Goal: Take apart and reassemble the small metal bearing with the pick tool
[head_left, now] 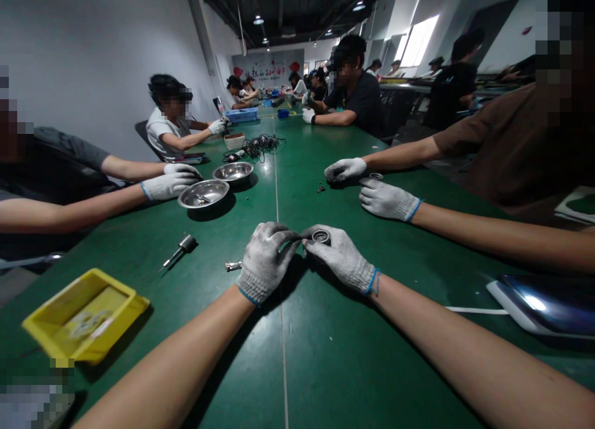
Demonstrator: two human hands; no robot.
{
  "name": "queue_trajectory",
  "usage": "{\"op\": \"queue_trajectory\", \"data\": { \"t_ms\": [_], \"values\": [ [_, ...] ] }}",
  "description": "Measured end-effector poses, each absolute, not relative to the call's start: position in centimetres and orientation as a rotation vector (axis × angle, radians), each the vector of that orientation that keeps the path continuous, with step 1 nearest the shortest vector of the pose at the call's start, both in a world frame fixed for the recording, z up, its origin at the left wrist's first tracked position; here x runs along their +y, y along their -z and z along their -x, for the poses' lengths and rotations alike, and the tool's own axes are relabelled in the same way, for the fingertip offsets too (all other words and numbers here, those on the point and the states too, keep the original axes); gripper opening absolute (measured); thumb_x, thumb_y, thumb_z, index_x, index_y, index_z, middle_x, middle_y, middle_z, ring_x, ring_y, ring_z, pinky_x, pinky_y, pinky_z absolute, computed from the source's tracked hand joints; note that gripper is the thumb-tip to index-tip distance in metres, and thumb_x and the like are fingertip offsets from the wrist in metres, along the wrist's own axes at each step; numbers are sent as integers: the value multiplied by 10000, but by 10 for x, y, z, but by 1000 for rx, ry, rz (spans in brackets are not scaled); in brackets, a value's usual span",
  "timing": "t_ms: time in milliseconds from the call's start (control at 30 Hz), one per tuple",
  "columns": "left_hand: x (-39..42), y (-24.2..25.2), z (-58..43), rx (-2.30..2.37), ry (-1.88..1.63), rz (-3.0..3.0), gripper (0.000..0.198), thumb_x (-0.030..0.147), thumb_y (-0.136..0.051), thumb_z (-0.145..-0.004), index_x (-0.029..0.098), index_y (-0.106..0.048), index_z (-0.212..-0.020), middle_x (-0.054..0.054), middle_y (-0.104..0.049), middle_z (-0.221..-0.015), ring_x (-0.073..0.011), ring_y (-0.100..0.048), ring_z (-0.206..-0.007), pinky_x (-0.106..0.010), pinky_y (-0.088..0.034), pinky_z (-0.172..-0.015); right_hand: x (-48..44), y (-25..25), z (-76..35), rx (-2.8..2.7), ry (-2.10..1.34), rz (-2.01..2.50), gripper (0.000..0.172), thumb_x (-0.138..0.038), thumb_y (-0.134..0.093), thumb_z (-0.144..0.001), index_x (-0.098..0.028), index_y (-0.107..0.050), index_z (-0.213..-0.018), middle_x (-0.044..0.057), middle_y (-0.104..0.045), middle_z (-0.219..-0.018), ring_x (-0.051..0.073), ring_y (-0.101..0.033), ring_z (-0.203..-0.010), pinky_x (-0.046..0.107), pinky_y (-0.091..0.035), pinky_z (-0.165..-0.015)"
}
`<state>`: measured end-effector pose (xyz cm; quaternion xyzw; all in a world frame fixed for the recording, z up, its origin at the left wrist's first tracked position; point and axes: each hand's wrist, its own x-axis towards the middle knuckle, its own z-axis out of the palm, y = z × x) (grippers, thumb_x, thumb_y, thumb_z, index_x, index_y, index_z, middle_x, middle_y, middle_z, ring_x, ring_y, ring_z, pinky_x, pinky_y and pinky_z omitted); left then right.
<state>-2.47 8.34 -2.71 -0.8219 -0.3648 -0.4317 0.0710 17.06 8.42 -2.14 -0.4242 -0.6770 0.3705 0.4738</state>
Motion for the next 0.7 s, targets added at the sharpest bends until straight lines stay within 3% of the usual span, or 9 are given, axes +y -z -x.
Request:
{"op": "queue_trajectory", "data": {
  "t_ms": [400, 700],
  "values": [
    [82, 22, 22, -1217, 1398, 2522, 126, 247, -642, -971, 202, -755, -1002, -94, -731, -1005, -237, -678, -965, -389, -564, -880, 85, 21, -170, -1560, -1027, 1094, 214, -395, -710, -787, -183, -738, -805, 26, -699, -682, 182, -632, -618, 292, -501, -555],
    [83, 21, 23, -1220, 1390, 2579, 115, 252, -659, -977, 203, -763, -984, -87, -728, -989, -236, -678, -963, -388, -566, -883, 84, 20, -170, -1553, -1045, 1118, 200, -388, -696, -801, -190, -724, -800, 12, -669, -641, 185, -630, -615, 291, -492, -550]
  ]
}}
